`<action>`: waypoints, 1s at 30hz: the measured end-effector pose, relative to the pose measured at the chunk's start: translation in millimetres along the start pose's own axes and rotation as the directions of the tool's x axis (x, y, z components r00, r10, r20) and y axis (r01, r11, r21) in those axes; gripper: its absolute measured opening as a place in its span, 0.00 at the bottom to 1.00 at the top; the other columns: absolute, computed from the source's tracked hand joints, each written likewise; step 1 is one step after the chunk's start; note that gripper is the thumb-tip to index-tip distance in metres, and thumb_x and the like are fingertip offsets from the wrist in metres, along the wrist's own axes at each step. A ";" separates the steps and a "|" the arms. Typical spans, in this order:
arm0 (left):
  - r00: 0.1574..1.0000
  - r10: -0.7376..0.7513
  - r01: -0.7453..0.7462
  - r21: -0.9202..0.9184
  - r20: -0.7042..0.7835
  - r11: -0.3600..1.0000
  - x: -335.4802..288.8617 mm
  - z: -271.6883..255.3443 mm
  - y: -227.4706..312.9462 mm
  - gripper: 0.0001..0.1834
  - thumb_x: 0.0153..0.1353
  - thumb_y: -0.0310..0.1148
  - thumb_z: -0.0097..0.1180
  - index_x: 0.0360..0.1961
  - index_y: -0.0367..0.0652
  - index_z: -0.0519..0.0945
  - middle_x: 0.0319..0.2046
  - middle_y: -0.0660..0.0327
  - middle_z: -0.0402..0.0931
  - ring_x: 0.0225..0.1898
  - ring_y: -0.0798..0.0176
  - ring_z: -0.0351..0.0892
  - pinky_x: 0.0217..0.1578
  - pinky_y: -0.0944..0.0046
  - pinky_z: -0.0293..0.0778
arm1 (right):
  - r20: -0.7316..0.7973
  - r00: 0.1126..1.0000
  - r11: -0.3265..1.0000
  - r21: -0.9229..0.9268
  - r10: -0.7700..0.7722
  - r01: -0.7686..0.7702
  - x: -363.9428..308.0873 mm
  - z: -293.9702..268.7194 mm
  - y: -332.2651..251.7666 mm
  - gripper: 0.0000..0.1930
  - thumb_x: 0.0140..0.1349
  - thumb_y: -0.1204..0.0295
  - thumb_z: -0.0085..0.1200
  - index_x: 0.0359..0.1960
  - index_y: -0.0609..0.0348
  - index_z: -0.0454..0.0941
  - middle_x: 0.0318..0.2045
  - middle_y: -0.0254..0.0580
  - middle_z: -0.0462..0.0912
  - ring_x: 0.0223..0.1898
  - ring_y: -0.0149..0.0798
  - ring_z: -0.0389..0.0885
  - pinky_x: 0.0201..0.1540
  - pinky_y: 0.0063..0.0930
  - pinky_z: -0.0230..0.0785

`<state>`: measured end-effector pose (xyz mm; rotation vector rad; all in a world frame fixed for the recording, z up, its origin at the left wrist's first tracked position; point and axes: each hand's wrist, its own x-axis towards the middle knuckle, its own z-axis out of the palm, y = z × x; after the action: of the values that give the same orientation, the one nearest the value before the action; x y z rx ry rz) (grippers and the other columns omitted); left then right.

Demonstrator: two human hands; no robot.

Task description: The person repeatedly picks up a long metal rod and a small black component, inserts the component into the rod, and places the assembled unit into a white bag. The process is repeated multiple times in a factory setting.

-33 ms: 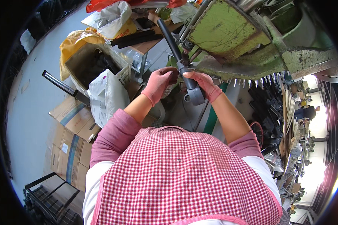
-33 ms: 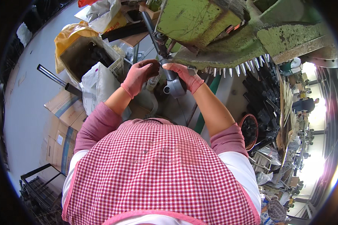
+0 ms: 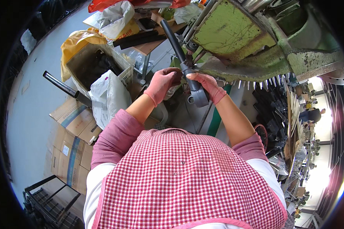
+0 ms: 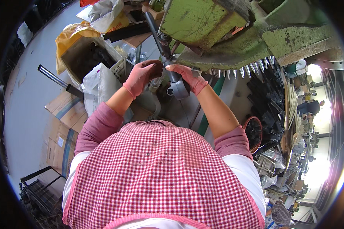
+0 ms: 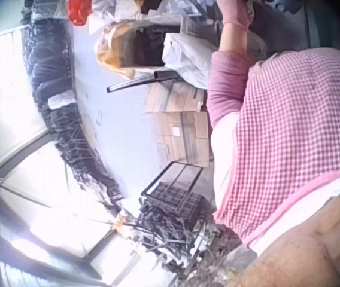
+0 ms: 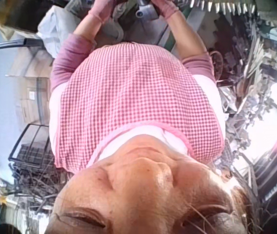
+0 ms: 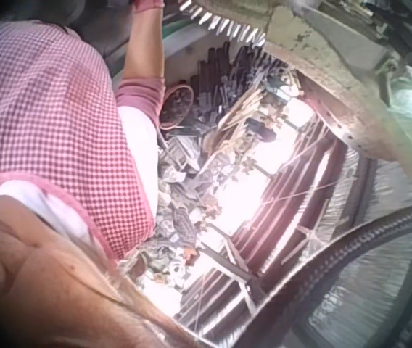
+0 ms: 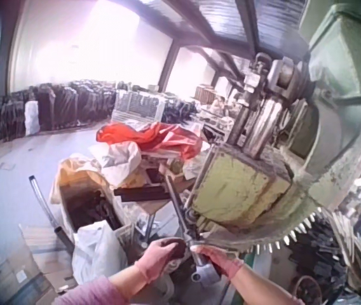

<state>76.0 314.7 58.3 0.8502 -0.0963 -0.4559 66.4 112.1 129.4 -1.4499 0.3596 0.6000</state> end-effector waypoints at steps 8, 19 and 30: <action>0.975 -0.219 0.220 -0.027 0.025 0.975 7.9 -8.3 27.0 0.21 0.69 0.37 0.53 0.55 0.31 0.74 0.47 0.51 0.81 0.45 0.56 0.84 0.50 0.54 0.81 | -0.046 0.999 0.978 -0.210 -0.029 0.019 11.1 3.3 -4.6 0.20 0.53 0.63 0.69 0.46 0.58 0.82 0.31 0.35 0.83 0.28 0.33 0.82 0.32 0.30 0.77; 0.930 -0.188 0.271 0.245 -0.318 0.931 66.9 -52.1 13.1 0.15 0.57 0.45 0.70 0.27 0.47 0.80 0.20 0.70 0.68 0.19 0.73 0.66 0.19 0.70 0.63 | -0.059 0.812 0.208 -0.975 -0.581 0.078 14.6 47.0 20.6 0.31 0.42 0.50 0.70 0.39 0.66 0.81 0.37 0.59 0.84 0.44 0.55 0.83 0.49 0.41 0.75; 0.975 -0.203 0.213 0.113 -0.093 0.971 70.6 -51.4 19.2 0.17 0.55 0.37 0.69 0.40 0.33 0.85 0.36 0.58 0.85 0.34 0.60 0.84 0.37 0.65 0.79 | -0.155 0.743 0.360 -0.925 -0.651 0.122 9.2 38.0 38.9 0.24 0.38 0.52 0.67 0.28 0.62 0.83 0.28 0.54 0.84 0.32 0.54 0.85 0.39 0.42 0.78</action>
<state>159.7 331.7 31.7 1.0032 0.0407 -0.6168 46.4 151.5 96.5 -2.6606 0.0242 -0.1308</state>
